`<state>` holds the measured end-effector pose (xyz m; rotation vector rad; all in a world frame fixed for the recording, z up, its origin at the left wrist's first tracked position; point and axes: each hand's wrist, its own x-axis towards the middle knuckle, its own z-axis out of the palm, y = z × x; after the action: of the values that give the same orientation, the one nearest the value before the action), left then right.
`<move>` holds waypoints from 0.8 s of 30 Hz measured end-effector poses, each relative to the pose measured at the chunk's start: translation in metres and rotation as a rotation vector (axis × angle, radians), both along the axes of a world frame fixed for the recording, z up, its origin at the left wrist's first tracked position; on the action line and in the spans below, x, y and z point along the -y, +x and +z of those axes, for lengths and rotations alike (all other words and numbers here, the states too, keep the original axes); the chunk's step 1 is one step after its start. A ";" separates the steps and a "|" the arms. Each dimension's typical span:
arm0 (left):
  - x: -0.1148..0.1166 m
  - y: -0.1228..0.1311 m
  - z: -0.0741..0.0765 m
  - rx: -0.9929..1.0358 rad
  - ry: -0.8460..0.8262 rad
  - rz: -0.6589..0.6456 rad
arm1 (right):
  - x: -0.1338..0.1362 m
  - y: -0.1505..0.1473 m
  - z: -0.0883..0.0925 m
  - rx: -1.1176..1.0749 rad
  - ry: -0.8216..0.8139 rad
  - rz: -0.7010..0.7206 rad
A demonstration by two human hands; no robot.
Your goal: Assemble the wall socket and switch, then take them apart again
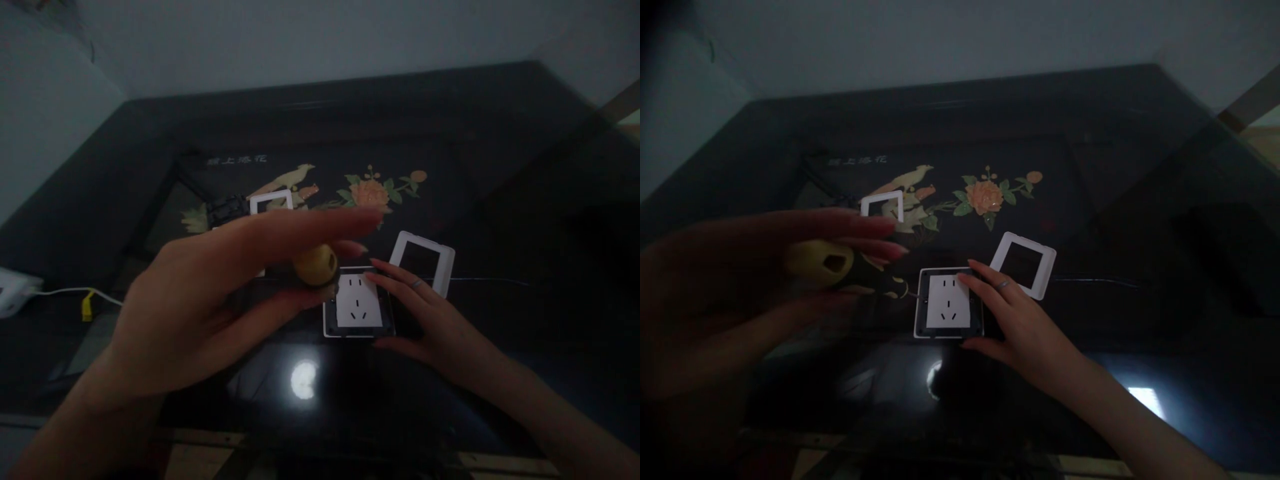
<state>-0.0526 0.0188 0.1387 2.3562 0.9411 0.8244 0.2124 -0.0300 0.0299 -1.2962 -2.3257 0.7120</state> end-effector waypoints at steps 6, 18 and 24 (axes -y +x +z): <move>-0.005 0.000 -0.017 0.179 0.262 0.024 | 0.000 0.000 0.000 0.010 -0.005 0.000; 0.002 0.006 -0.007 0.051 0.248 0.186 | 0.001 0.000 0.000 0.015 0.030 0.012; 0.006 0.001 0.002 -0.091 0.099 0.095 | -0.001 0.000 -0.001 0.028 0.033 0.014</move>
<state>-0.0512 0.0126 0.1406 2.4679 1.0801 0.8236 0.2122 -0.0294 0.0293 -1.2849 -2.3603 0.6612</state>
